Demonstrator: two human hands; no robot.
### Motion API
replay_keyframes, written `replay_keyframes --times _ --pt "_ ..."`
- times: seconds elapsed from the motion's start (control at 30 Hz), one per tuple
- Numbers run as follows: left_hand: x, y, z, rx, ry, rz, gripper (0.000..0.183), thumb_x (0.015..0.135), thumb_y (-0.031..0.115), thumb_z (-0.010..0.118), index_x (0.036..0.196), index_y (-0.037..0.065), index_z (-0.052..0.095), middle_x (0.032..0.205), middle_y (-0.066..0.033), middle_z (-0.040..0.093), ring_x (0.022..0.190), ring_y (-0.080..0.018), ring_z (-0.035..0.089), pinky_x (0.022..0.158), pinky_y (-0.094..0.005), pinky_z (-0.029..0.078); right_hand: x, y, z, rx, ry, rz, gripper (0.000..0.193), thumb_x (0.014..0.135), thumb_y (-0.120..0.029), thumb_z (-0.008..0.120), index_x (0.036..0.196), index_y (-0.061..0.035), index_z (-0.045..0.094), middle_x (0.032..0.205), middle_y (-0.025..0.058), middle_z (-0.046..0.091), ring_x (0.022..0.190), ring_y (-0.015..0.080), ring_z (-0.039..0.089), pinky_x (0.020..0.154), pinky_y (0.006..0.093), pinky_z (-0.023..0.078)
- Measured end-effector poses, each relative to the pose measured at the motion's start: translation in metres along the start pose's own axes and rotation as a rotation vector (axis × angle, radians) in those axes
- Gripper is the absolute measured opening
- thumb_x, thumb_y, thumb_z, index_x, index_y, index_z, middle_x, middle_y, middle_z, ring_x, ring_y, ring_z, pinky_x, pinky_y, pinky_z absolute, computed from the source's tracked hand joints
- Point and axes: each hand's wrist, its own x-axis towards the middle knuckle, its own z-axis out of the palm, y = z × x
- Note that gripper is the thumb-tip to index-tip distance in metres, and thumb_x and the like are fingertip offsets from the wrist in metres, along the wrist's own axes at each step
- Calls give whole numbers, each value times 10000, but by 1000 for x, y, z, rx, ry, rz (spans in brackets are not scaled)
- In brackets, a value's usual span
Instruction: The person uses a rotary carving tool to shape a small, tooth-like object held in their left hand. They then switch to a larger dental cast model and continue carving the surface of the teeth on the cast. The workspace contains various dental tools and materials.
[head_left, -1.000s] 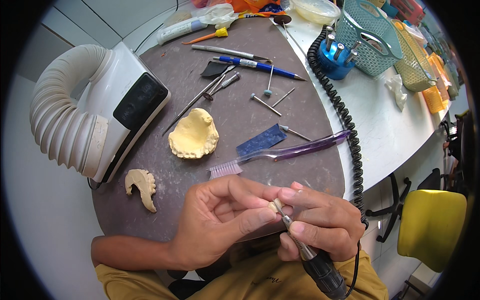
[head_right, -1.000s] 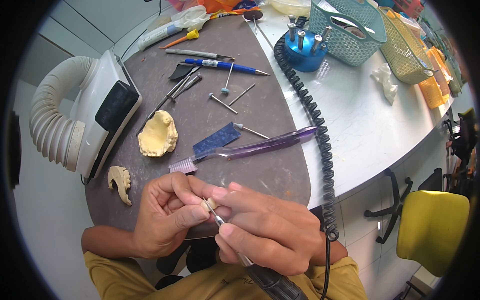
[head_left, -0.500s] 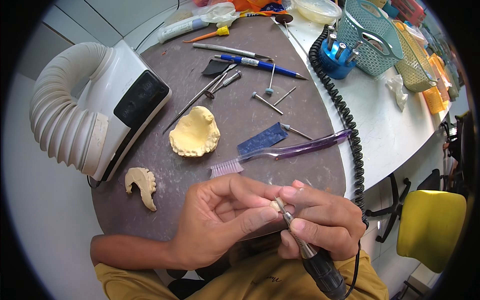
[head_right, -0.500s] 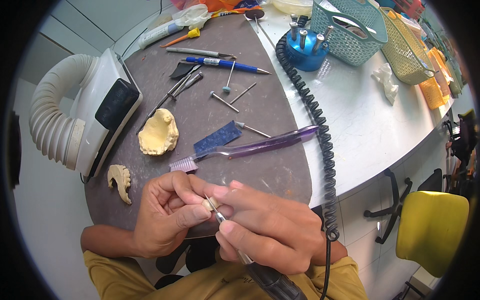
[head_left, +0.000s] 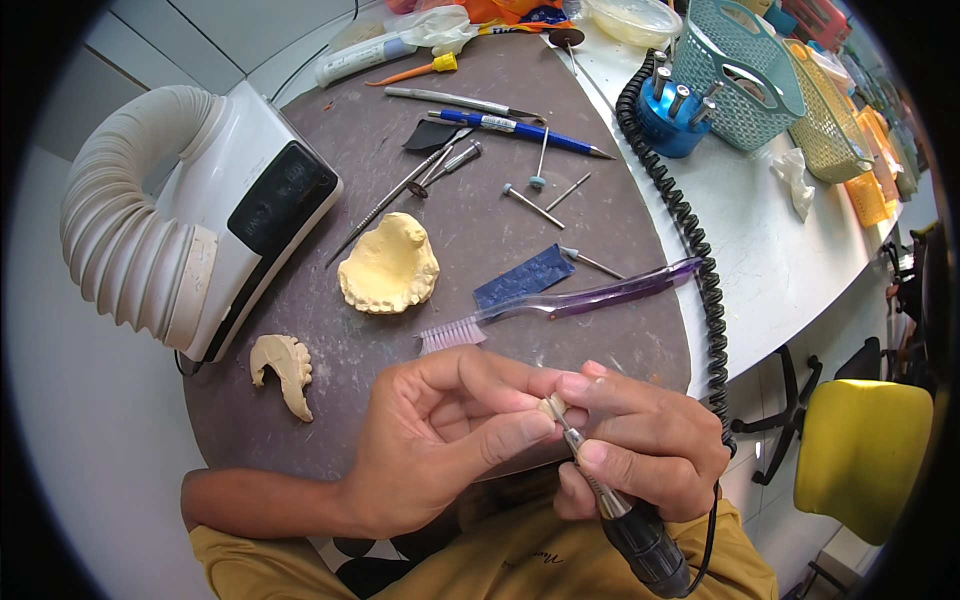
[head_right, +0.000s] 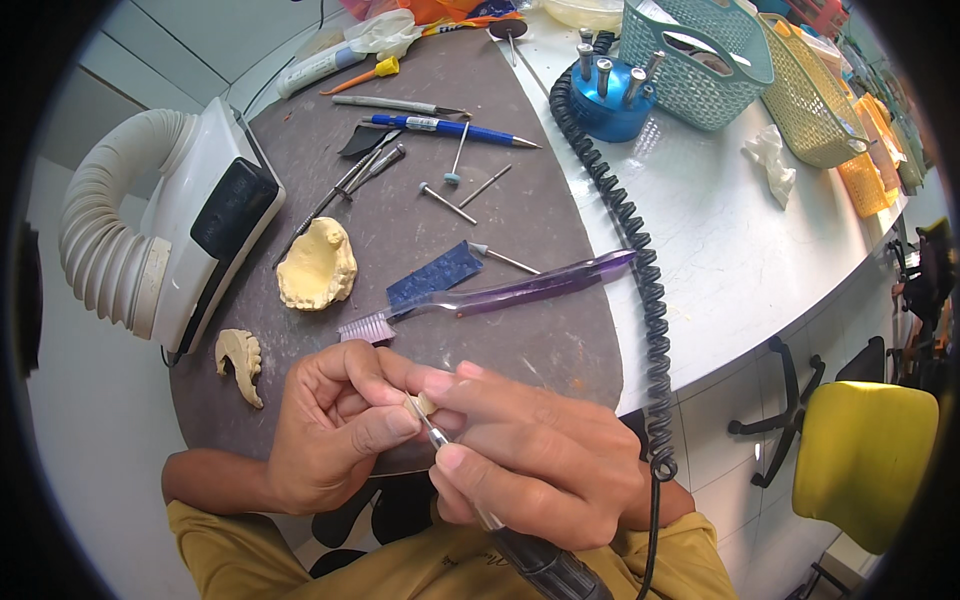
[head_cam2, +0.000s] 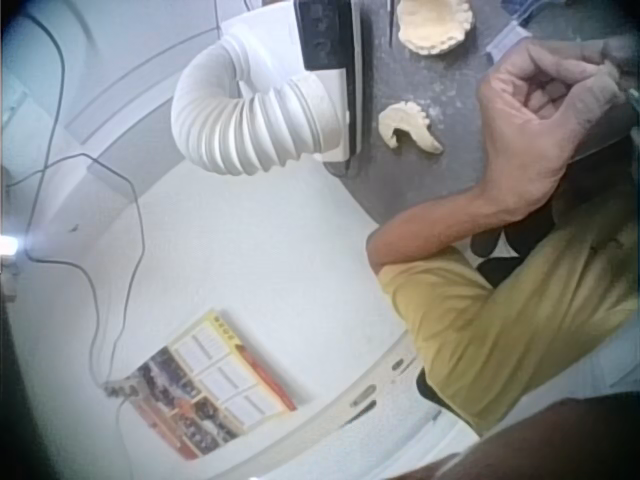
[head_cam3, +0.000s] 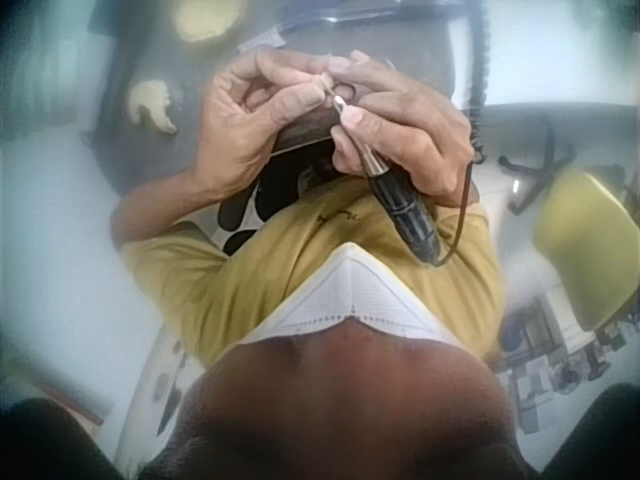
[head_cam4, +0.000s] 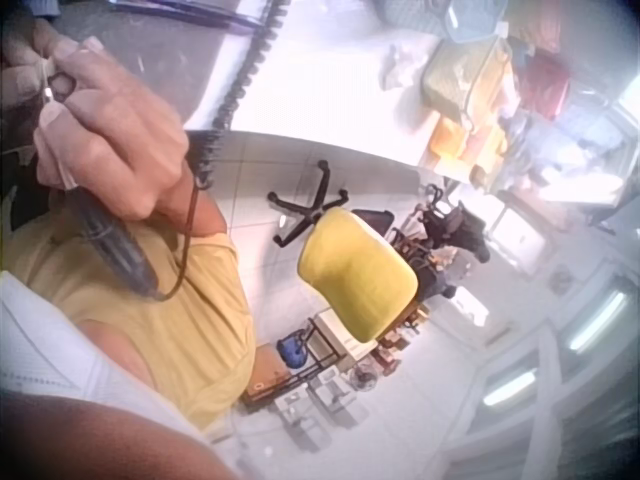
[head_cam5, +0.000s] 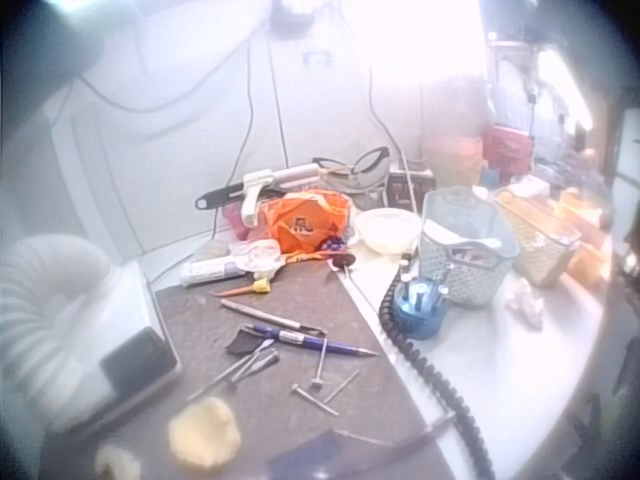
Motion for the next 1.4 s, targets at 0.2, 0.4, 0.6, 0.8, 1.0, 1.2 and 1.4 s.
replay_keyframes --times 0.2,0.4,0.6,0.8,1.0,1.2,1.4 --pt "0 0 0 3 1 -3 119 888 -66 600 923 6 512 1134 -253 619 1009 -243 666 890 -349 568 -1 -1 -2 12 -15 25 291 785 -72 774 1018 2 615 910 151 670 988 346 683 848 474 585" --pt "0 0 0 -5 3 6 131 879 -75 607 930 1 514 1137 -252 617 1027 -231 658 896 -337 568 -1 -2 -2 26 -10 40 295 788 -72 771 1025 3 611 930 157 670 1002 348 678 858 478 580" --pt "1 -2 -1 -11 -8 38 136 875 -77 613 935 -1 516 1141 -257 615 1037 -235 655 905 -340 565 0 0 -2 20 -16 18 298 786 -75 774 1025 2 612 922 154 668 1002 347 678 856 478 581" --pt "2 -3 -3 -2 -32 51 139 873 -85 608 934 -1 516 1143 -263 614 1048 -251 653 932 -365 553 0 0 -2 3 -22 2 288 789 -76 771 1023 3 621 906 145 667 990 350 681 851 477 583" --pt "1 -4 -2 12 -36 65 147 872 -96 602 935 5 515 1150 -266 612 1058 -265 650 941 -385 547 1 0 -2 13 -19 11 277 793 -77 765 1019 -1 625 886 142 670 986 354 683 845 477 585" --pt "1 -4 -2 16 -36 71 148 874 -97 599 934 7 514 1151 -266 613 1059 -264 650 945 -385 543 1 1 -1 0 -7 -11 282 791 -84 769 1018 1 624 884 143 671 987 354 682 842 475 587" --pt "1 -5 -3 30 -47 79 149 873 -93 601 931 8 508 1151 -269 612 1064 -262 648 942 -380 545 0 1 -2 -13 -22 -21 300 787 -84 773 1030 4 621 888 143 671 994 353 680 852 475 583"
